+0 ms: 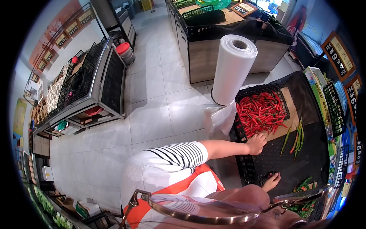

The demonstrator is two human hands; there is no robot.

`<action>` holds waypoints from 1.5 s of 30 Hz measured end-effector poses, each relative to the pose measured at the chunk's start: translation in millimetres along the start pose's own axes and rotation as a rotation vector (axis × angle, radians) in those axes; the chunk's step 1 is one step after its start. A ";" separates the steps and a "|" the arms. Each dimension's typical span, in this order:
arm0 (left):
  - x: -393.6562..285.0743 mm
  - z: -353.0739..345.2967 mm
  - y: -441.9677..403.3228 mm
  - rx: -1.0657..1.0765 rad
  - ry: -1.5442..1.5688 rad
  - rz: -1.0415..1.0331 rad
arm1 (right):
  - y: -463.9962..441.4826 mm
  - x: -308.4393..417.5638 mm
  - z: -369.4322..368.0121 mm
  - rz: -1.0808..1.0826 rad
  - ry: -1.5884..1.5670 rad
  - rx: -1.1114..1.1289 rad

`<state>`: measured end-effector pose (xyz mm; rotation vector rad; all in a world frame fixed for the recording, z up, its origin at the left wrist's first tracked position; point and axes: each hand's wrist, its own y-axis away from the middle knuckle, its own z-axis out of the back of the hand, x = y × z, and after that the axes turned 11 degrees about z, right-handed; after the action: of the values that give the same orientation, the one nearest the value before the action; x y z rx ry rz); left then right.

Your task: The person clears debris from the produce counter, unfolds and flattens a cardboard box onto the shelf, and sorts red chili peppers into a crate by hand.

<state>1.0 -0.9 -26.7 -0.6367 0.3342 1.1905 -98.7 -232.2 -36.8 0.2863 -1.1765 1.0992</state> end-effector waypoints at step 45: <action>-74.9 366.9 72.6 1.067 1.944 -0.626 | -1.0 -54.2 -1.3 0.352 0.257 -0.041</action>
<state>-124.2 186.4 281.0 -0.6306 2.0088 -0.6388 -95.4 -260.9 -82.7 -0.0986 -1.0392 1.3706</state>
